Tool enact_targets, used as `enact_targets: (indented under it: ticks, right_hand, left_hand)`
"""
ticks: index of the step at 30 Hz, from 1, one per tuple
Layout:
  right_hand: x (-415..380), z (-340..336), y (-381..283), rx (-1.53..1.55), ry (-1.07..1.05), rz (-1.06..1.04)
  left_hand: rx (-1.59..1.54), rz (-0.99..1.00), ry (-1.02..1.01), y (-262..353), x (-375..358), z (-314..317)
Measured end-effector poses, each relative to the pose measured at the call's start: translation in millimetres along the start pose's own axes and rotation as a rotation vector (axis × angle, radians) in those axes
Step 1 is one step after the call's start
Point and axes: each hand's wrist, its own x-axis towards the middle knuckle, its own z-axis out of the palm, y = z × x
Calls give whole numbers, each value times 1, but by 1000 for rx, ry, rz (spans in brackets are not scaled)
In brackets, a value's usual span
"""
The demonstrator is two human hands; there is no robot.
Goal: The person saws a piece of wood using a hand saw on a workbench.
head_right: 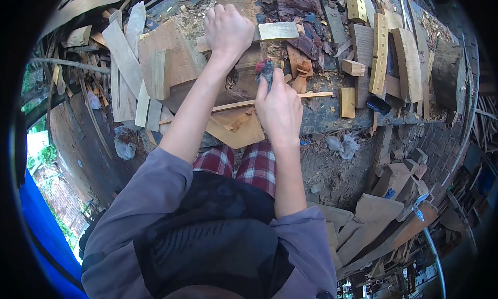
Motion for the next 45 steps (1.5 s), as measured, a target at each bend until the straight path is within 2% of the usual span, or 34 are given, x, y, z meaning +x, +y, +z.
enact_targets:
  ticks: [3, 8, 14, 18, 23, 26, 27, 29, 33, 35, 38, 40, 41, 43, 45]
  right_hand:
    - [-15, 8, 12, 46, -27, 34]
    - [-55, -2, 23, 65, -70, 71]
    - [6, 17, -2, 46, -2, 24]
    - [-2, 25, 6, 120, 74, -20]
    - [-59, 18, 37, 177, -33, 94]
    - [-69, 10, 44, 295, -119, 151]
    - [-61, 1, 38, 346, -161, 163]
    - [-45, -2, 34, 406, -168, 141]
    - [-23, -5, 27, 250, -109, 102]
    - [-21, -5, 23, 323, -107, 96]
    - [-15, 3, 24, 365, -64, 60]
    - [-9, 11, 23, 403, -56, 84]
    - [-6, 19, 25, 422, 27, 12]
    - [0, 27, 23, 464, 45, -15]
    - [10, 36, 26, 402, 79, -56]
  left_hand:
    - [-13, -56, 3, 1, 0, 1]
    - [-5, -5, -13, 0, -1, -3]
    - [-10, 27, -39, -2, 0, -1]
    - [1, -29, -70, 2, 0, -3]
    - [-26, -23, -108, 1, 4, -4]
    - [132, 30, -172, 1, 5, -4]
    - [48, -32, -84, 5, 7, -2]
    - [-10, -47, -138, 6, 11, -4]
    - [15, -18, -216, -1, 16, 2]
    - [13, -27, -262, 1, 23, -5]
    - [-78, -83, -447, 0, 41, -6]
    - [-131, -139, -390, 1, 44, -6]
    - [-130, -164, -363, 2, 48, -9]
    - [-166, -231, -320, 8, 59, -14]
    - [-150, -44, 59, 6, 60, 1]
